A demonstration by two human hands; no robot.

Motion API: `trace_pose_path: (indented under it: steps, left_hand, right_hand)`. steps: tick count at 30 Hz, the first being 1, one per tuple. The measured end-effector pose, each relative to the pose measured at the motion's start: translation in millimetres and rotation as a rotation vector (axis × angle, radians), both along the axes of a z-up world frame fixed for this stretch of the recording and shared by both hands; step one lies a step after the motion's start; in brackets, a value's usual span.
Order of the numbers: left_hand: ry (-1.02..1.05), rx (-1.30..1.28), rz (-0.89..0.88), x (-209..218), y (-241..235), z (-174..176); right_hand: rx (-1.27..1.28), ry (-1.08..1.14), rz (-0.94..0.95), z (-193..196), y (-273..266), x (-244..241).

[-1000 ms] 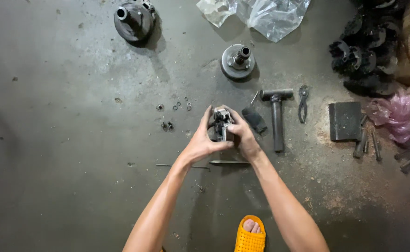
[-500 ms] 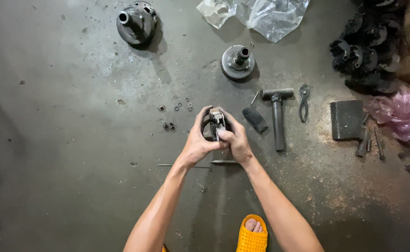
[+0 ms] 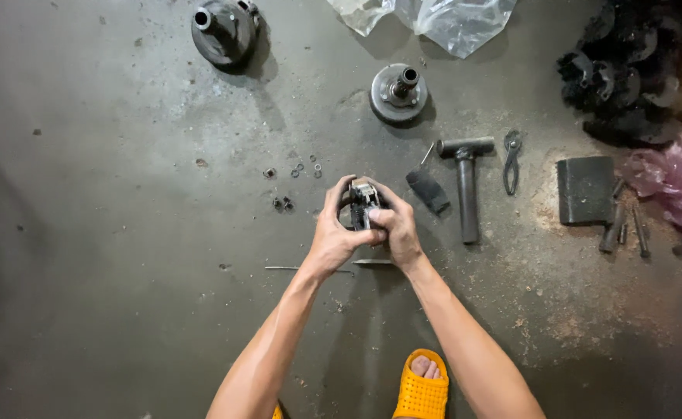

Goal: Assembling a motorcycle clutch assembly by attaching shoes and springs to the hub

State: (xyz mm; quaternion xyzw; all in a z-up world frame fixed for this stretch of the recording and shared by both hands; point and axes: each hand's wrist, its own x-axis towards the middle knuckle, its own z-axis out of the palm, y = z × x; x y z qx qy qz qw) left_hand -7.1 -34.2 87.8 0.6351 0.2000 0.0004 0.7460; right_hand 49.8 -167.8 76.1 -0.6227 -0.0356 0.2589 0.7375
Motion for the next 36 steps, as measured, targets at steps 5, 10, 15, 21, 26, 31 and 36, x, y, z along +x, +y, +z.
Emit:
trace_pose_path:
  steps: [5, 10, 15, 21, 26, 31, 36]
  left_hand:
    - [0.122, 0.124, -0.048, 7, 7, -13]
    - [0.285, 0.744, -0.264, 26, 17, -28]
    - [0.578, 1.123, -0.348, 32, 5, -64]
    - [0.406, 1.051, -0.385, 16, 21, -45]
    - [0.293, 1.167, -0.568, 1, 39, -66]
    - [0.283, 1.173, -0.525, -6, 38, -62]
    - [0.338, 1.202, -0.528, -10, 35, -85]
  right_hand:
    - [0.017, 0.177, 0.103, -52, -15, 18]
    - [-0.749, -0.355, 0.341, -25, -41, 9]
    - [-1.283, -0.993, 0.951, -91, -83, -32]
    - [-1.107, -0.829, 0.622, -60, -81, 12]
    - [-1.234, -1.046, 0.639, -30, -28, 35]
    - [-1.453, -1.222, 0.729, -39, 47, 38]
    - [-1.625, -1.194, 1.054, -7, 102, 22]
